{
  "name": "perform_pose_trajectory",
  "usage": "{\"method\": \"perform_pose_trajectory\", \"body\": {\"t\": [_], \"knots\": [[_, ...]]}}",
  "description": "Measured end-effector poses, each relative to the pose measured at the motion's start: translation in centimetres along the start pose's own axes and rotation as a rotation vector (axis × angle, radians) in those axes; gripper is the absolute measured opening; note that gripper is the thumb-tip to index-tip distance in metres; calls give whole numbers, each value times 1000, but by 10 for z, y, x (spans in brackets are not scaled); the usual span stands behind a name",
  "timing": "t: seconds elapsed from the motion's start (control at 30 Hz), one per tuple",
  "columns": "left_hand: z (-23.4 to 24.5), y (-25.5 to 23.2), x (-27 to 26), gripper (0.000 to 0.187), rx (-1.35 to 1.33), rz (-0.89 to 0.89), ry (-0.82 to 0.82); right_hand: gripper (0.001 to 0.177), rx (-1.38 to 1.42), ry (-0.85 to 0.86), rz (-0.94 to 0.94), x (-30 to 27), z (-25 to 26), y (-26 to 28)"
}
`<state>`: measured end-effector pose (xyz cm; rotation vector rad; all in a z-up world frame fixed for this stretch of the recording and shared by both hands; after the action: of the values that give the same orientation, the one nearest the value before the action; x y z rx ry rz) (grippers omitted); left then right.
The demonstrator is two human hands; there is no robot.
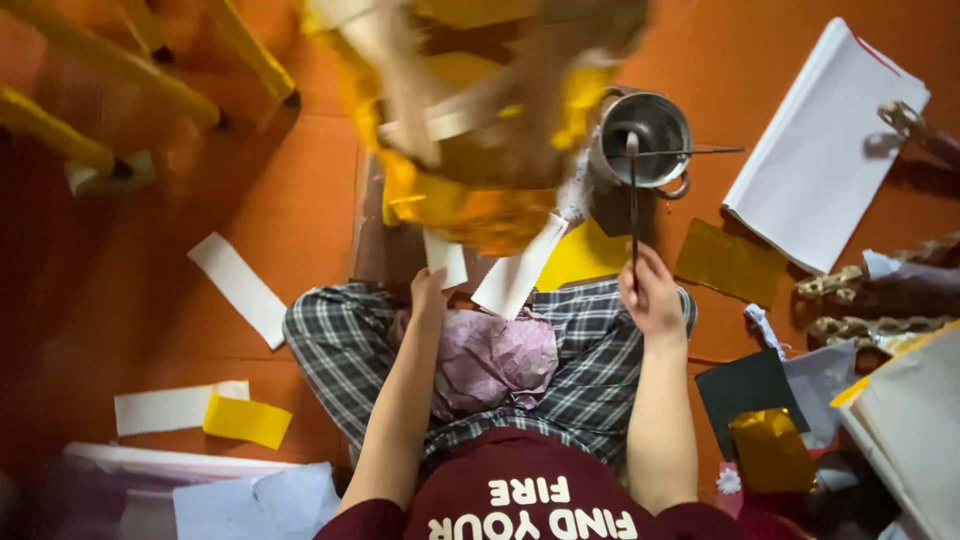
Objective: Decorate a giraffe sculpture by applying yellow paper strips and cutting them to size.
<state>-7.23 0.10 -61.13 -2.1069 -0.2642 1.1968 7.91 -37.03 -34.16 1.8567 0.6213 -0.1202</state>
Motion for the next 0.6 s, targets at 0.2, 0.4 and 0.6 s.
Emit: {"method": "perform_pose_trajectory", "body": {"t": [0.2,0.4,0.6], "knots": [[-9,34,-1,45,229,112,93,29,-279,255,-218,-13,-64,-63],[-24,27,-22,52,161,102,76,44,-1590,380,73,76,-143,-113],[-28,38,-13,60,179,160,104,47,-1830,259,124,97,-187,-139]]}}
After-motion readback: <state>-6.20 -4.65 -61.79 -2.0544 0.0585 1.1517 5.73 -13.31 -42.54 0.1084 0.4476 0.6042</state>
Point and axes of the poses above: each hand's wrist, its own x-axis towards the middle knuckle, its own z-axis out of the back of the hand, y = z × x, the point moved 8 cm from there along x, towards the middle knuckle, and after that the axes turned 7 degrees about y, right-handed, at the moved point
